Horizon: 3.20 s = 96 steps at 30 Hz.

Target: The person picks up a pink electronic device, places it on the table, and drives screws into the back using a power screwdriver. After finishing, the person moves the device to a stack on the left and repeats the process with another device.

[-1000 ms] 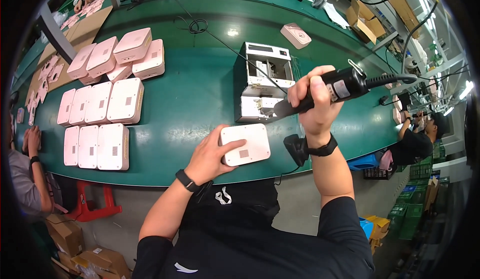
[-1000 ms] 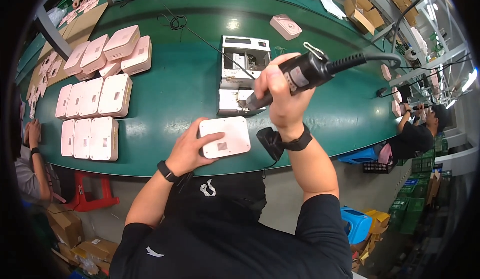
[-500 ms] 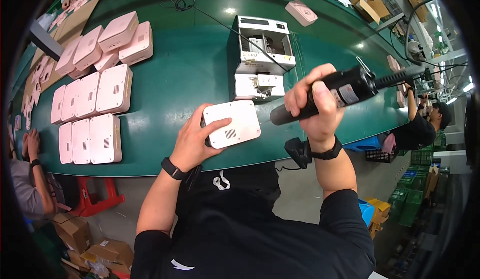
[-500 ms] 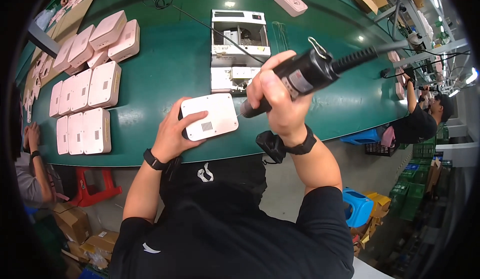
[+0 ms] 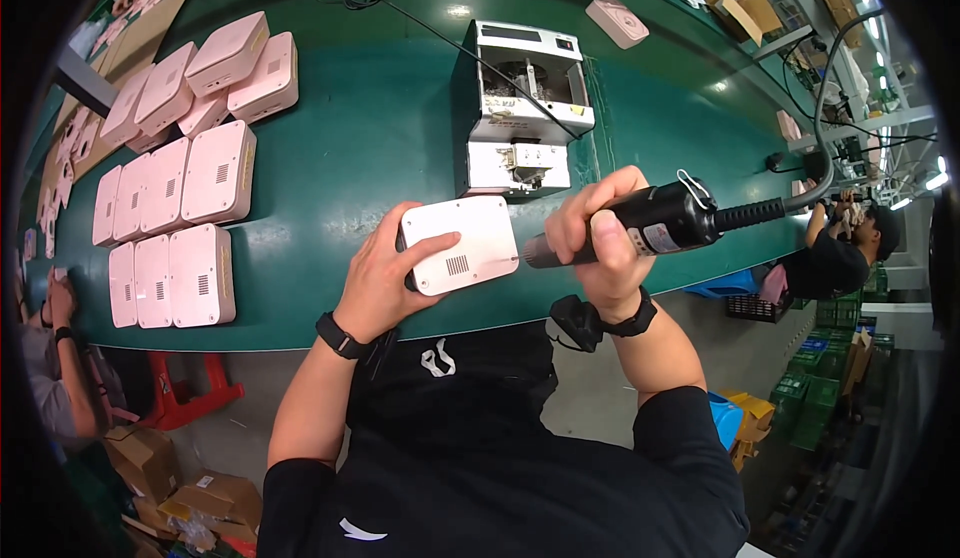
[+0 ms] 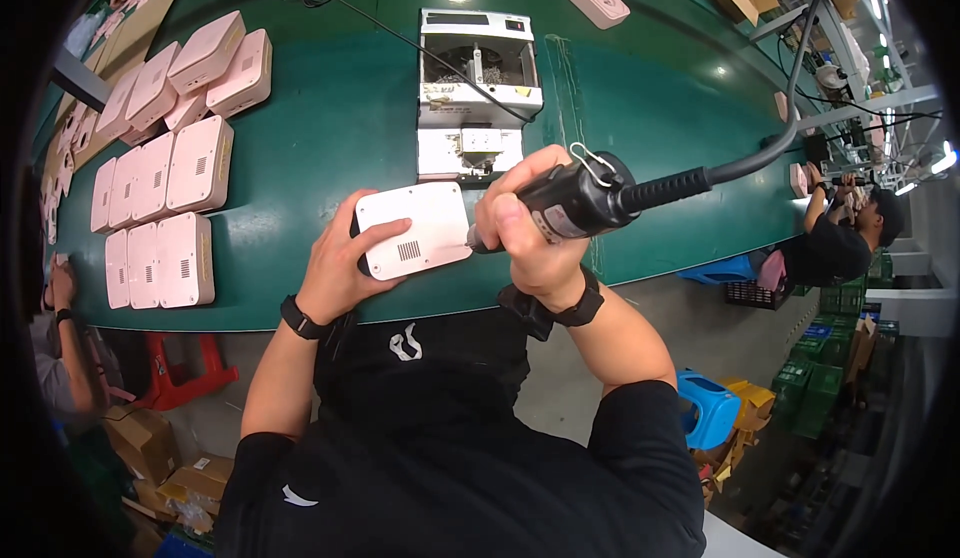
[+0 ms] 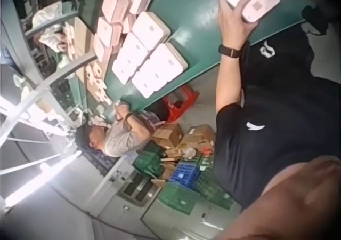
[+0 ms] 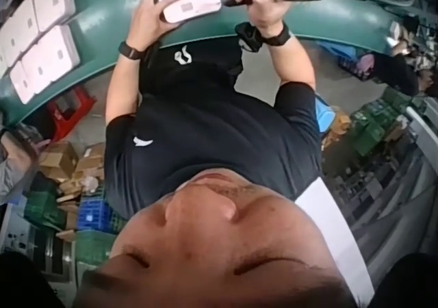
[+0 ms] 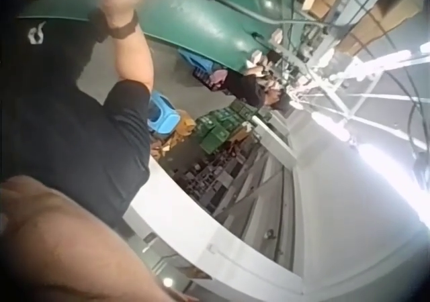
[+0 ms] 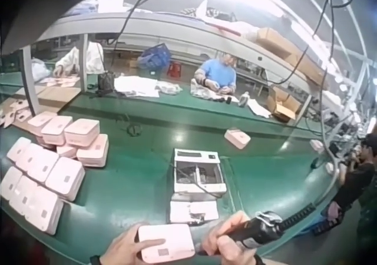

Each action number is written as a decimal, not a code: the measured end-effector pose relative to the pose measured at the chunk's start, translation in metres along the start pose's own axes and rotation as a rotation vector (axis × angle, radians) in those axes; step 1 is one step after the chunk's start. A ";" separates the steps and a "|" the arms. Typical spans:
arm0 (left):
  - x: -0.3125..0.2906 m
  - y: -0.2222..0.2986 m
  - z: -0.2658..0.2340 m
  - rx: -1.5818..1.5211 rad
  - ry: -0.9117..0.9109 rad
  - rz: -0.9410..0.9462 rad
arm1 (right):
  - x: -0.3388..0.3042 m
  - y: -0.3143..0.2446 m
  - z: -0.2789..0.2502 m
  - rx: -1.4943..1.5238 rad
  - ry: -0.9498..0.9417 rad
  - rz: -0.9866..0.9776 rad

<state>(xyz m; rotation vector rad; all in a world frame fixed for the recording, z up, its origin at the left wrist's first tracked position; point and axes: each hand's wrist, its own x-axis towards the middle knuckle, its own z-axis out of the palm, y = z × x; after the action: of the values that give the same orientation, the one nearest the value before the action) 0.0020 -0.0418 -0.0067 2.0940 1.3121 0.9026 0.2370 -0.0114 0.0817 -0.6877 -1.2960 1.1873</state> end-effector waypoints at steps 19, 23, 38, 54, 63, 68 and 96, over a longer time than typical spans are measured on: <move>0.006 0.009 0.014 -0.006 -0.036 0.030 | 0.073 -0.018 -0.005 -0.124 0.105 -0.194; 0.006 0.006 0.015 -0.013 -0.030 0.043 | 0.058 -0.018 -0.001 -0.114 0.056 -0.108; 0.009 0.005 0.016 -0.029 -0.019 0.041 | -0.007 -0.021 0.014 0.059 -0.123 0.032; 0.009 0.003 0.016 0.000 -0.012 0.047 | -0.017 -0.027 0.021 -0.035 -0.139 0.028; 0.008 0.003 0.016 0.008 -0.011 0.039 | -0.017 -0.025 0.021 -0.006 -0.128 0.059; 0.010 0.001 0.017 -0.008 -0.020 0.037 | -0.017 -0.016 0.018 0.033 -0.137 0.061; 0.025 0.019 0.032 -0.026 -0.091 0.058 | 0.065 -0.017 -0.005 -0.107 0.133 -0.143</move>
<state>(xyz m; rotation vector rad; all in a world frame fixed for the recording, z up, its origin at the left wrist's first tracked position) 0.0453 -0.0290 -0.0076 2.1373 1.1930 0.8328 0.2377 0.0451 0.1190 -0.7268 -1.2817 0.9463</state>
